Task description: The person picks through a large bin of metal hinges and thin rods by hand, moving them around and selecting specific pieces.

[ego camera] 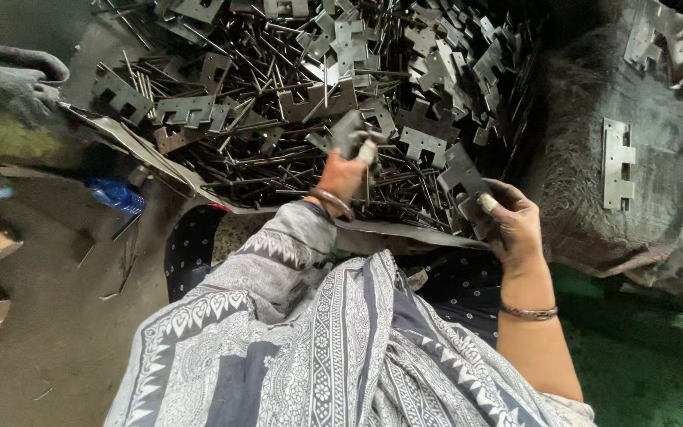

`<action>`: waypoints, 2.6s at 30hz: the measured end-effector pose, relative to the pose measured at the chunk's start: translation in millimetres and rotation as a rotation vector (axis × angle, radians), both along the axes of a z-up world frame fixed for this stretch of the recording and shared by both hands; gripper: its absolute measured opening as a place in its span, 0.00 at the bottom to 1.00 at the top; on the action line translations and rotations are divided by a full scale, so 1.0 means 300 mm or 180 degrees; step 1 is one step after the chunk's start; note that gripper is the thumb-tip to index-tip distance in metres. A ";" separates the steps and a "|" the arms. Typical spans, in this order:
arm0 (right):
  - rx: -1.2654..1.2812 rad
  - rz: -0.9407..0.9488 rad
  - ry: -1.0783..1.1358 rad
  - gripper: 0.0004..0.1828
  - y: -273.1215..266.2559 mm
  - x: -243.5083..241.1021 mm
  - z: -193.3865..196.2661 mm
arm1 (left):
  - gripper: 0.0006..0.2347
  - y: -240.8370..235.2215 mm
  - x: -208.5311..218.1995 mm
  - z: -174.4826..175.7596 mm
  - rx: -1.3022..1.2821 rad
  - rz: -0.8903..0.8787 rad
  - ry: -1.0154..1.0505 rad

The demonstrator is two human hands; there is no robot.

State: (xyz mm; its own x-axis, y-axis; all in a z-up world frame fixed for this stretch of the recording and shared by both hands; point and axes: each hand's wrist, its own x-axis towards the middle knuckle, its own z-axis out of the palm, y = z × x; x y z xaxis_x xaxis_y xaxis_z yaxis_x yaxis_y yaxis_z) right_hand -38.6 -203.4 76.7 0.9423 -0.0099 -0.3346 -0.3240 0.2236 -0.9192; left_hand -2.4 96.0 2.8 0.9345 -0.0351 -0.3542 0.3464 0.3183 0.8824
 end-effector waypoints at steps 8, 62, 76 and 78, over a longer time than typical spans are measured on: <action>-0.0848 0.0565 -0.0966 0.22 0.258 -0.094 -0.096 | 0.14 -0.149 -0.071 -0.104 -0.2726 0.0081 0.0708; -0.5543 0.1545 -0.1983 0.18 -0.088 0.387 -0.269 | 0.09 0.354 0.245 0.126 0.0498 0.0651 -0.1487; 0.0711 -0.0734 -0.0122 0.06 -0.021 0.089 0.110 | 0.09 0.319 0.145 -0.086 0.4755 -0.0378 -0.2591; 0.1536 -0.1748 0.0327 0.09 -0.009 0.084 0.058 | 0.08 0.255 0.147 -0.087 0.3598 0.0317 -0.2534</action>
State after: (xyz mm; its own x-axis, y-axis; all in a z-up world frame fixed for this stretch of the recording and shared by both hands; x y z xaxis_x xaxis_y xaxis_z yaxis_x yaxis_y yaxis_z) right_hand -13.5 -206.3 94.2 0.8077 -0.3004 -0.5073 -0.1283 0.7503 -0.6485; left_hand 41.7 172.5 -23.2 0.8779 -0.0115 0.4788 -0.3486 -0.7008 0.6224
